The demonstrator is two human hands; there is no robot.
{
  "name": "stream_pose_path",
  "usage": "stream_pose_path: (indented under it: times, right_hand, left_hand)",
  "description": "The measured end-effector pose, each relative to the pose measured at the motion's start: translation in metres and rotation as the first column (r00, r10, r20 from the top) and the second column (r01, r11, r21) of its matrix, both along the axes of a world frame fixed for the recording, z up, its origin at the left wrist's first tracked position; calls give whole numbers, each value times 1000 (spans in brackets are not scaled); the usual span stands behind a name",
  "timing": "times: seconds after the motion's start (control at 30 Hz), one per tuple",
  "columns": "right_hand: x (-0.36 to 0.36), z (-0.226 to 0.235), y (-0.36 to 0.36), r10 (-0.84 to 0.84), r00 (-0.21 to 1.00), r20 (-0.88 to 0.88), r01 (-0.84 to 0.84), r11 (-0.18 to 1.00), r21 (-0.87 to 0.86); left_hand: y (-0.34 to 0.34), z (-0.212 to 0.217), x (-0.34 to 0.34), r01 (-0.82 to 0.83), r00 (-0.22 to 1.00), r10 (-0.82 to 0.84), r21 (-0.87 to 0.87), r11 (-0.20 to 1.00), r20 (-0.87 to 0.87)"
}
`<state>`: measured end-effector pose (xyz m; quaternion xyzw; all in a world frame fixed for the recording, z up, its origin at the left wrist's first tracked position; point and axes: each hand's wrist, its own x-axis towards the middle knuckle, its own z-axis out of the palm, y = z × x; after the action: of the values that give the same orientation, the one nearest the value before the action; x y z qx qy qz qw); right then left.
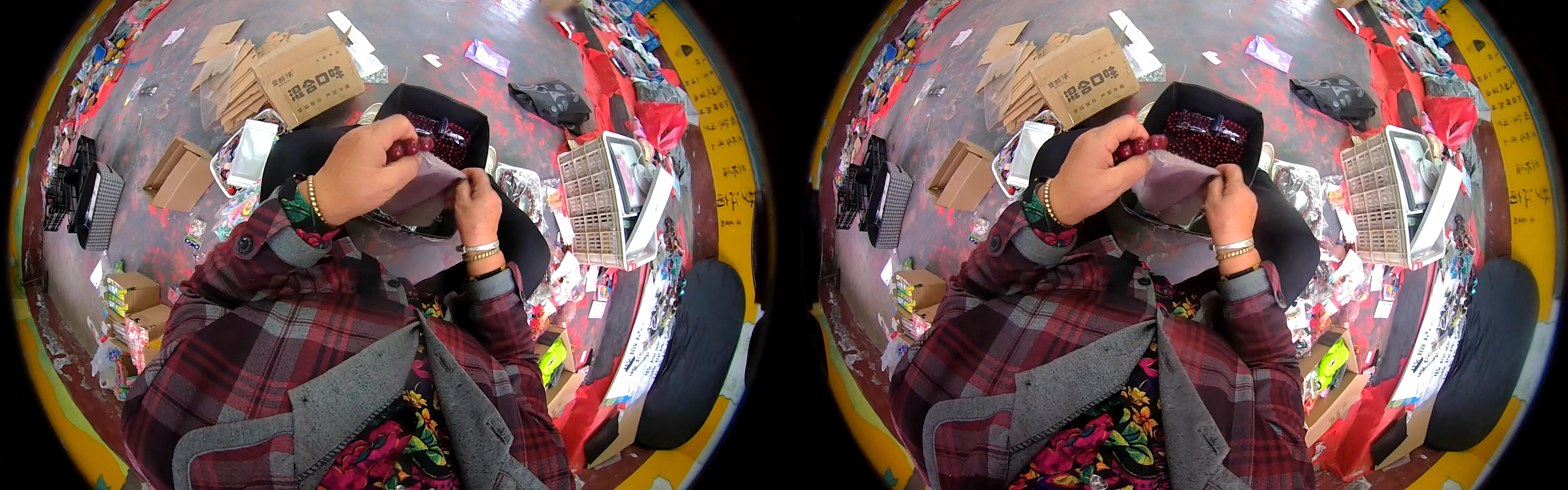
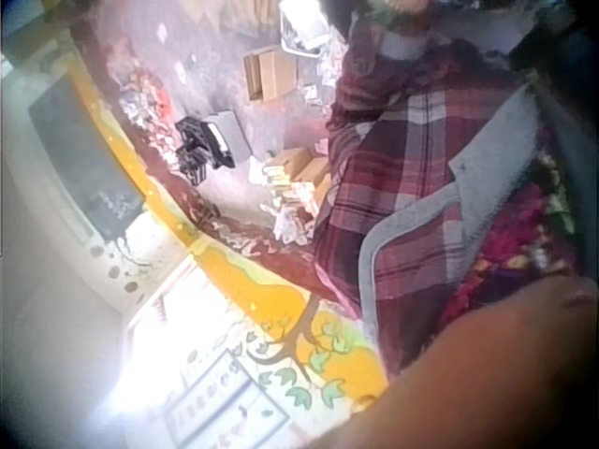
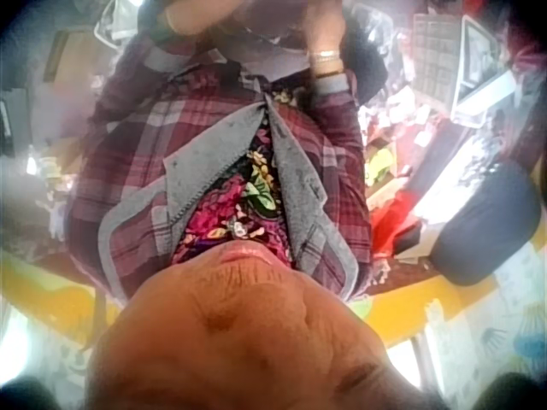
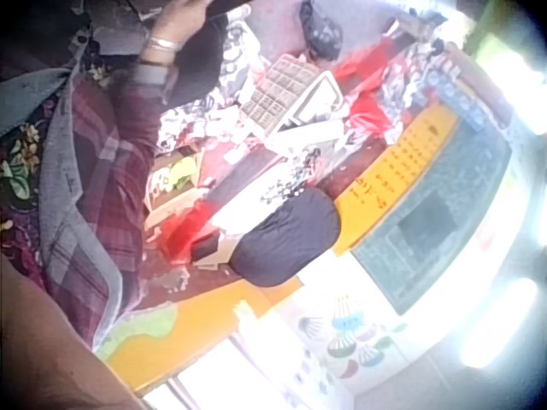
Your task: The person sits on the floor and packs red beads into small clear plastic bags. They pick up a bag, fill it with beads from a larger container, and seal it. The person repeats this process, handling the beads and bags by hand.
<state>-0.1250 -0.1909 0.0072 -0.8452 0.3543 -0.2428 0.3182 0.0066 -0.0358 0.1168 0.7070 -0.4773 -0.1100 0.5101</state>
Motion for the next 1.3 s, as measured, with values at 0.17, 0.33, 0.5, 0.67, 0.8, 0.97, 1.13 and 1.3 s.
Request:
stream_pose_path:
  times: [0.17,0.33,0.5,0.67,0.8,0.97,1.13,1.3]
  right_hand:
    - [5,-17,-4,-401,618,676,-18,853,522]
    - [-2,-74,9,-525,747,408,-430,87,899]
    - [14,-68,27,-241,849,471,-520,-218,826]
    - [2,-51,28,-239,805,543,-584,-158,796]
    - [-14,-31,21,-152,810,566,-570,19,821]
    - [-1,-7,27,-7,794,608,-606,63,793]
    - [1,11,39,291,750,594,-660,279,697]
    - [0,17,51,240,821,518,-548,588,595]
  left_hand:
    - [-2,-6,-22,174,972,-183,-73,982,-145]
    - [-10,-24,-52,494,870,-491,85,865,-53]
    - [-10,-52,-70,647,759,-641,30,762,-113]
    - [-7,-39,-50,638,748,-575,124,760,-331]
    - [6,-40,-17,548,493,-335,-12,836,-803]
    - [12,-60,1,540,410,-240,22,842,-880]
    - [15,-70,4,532,392,-181,61,845,-902]
    - [17,-78,1,405,337,-41,105,908,-941]
